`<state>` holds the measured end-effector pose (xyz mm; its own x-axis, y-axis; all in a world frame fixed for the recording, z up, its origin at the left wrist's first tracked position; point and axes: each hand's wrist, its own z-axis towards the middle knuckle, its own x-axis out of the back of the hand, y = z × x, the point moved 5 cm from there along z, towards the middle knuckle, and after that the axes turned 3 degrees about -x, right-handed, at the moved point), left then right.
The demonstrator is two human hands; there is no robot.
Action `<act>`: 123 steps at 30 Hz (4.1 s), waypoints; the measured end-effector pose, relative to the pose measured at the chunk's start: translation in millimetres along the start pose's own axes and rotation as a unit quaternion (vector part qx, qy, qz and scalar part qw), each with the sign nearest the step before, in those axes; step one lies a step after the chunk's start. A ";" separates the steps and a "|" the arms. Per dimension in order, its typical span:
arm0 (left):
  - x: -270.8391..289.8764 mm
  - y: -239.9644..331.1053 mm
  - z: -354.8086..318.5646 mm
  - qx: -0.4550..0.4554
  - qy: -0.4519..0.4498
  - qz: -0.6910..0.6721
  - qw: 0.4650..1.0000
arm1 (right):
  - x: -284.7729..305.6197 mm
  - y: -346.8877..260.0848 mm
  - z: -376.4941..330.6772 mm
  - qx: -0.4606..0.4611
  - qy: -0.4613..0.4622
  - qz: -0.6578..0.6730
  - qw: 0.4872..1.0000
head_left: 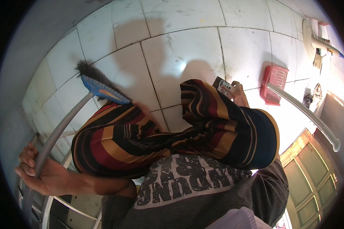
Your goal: The person scrapes a wall with a handheld tool, then sweeps the debris into a dustpan with a broom.
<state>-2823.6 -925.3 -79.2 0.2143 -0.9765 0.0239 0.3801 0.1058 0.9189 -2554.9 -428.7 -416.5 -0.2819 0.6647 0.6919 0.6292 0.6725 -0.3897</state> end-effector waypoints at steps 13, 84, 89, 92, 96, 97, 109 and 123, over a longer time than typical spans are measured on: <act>-6.8 4.5 -1.5 0.008 -0.008 0.047 0.999 | -5.6 -25.2 -26.4 0.188 -0.050 -0.283 0.939; -1.1 28.4 -14.3 0.031 0.060 0.002 0.998 | -51.7 -196.5 75.4 0.392 0.074 -0.234 0.887; -4.7 24.4 -11.9 -0.003 0.073 0.091 0.993 | -35.7 -217.4 98.4 0.322 0.034 -0.168 0.931; -7.0 21.7 -5.4 0.022 0.019 0.016 0.999 | -44.9 -214.3 79.8 0.391 0.036 -0.239 0.888; 11.3 20.6 -7.8 0.009 0.077 0.025 0.997 | -27.1 -215.8 99.3 0.329 0.106 -0.161 0.924; 15.5 19.4 -9.8 0.005 0.075 0.037 0.996 | -19.5 -221.3 100.8 0.340 0.148 -0.152 0.916; 29.5 19.4 -8.2 0.017 0.007 -0.040 0.999 | -14.5 -217.8 118.7 0.304 0.116 -0.208 0.922; 4.5 19.1 -5.7 -0.014 0.049 0.095 0.994 | -8.8 -243.5 167.0 0.363 0.115 -0.125 0.916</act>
<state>-2810.3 -926.6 -63.7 0.3699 -0.9159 0.1561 0.3498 0.2930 0.8898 -2826.5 -544.0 -429.2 -0.1387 0.4301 0.8921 -0.1058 0.8892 -0.4452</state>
